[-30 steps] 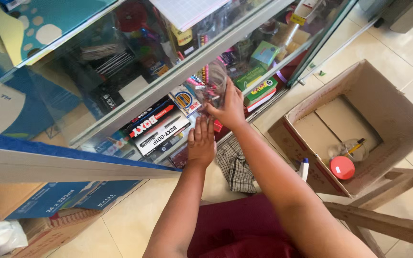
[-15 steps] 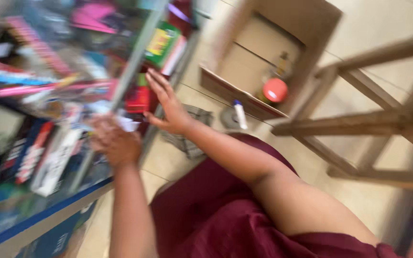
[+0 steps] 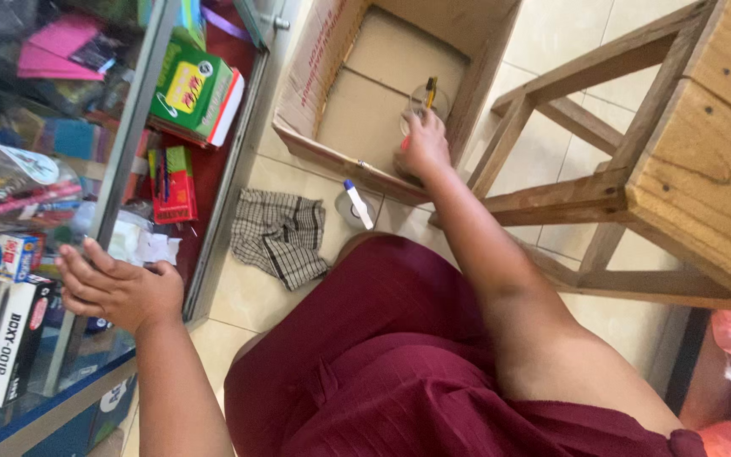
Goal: The person removes items including a box of safety pins and pencils from a cardboard box, places them into a glass display case, and wipes the exterior glass of the case with a cloth.
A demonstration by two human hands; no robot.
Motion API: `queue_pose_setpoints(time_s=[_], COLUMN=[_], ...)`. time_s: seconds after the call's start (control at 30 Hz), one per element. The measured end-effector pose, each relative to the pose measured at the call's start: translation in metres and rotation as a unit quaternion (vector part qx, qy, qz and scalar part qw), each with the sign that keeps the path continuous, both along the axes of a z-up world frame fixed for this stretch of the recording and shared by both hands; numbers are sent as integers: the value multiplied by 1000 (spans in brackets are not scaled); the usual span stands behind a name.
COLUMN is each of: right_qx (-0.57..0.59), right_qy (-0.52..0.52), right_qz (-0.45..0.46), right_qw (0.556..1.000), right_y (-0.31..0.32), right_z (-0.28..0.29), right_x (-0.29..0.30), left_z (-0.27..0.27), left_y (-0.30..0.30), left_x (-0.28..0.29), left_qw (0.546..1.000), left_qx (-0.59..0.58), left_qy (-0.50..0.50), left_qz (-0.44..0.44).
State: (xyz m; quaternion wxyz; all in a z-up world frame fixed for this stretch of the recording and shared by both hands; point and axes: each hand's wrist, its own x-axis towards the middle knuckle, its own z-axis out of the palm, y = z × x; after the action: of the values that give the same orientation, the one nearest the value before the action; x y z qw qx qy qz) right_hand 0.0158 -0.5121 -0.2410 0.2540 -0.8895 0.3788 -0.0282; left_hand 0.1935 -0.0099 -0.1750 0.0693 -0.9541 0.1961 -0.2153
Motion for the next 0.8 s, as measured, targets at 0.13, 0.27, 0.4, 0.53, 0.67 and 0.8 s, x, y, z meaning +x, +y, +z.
queue_pose_setpoints(time_s=[0.13, 0.27, 0.4, 0.53, 0.67, 0.8], right_qx=[-42, -38, -49, -65, -76, -37], right_qy=[140, 123, 130, 72, -152, -258], right_qz=[25, 7, 23, 12, 54, 172], right_qw=[989, 992, 990, 995, 984, 950], right_y=[-21, -18, -10, 5, 34, 83], right_z=[-71, -91, -49, 24, 102, 172], right_x=[-14, -7, -9, -10, -31, -67], left_z=[7, 13, 24, 38, 57, 37], left_y=[-5, -11, -19, -23, -33, -49], left_x=[-6, -7, -9, -14, -15, -62], left_qw=[1000, 998, 992, 990, 983, 965], left_qx=[-16, -40, -56, -66, -80, -162], left_qy=[9, 51, 111, 127, 163, 206], left_qz=[-1, 6, 30, 12, 21, -26])
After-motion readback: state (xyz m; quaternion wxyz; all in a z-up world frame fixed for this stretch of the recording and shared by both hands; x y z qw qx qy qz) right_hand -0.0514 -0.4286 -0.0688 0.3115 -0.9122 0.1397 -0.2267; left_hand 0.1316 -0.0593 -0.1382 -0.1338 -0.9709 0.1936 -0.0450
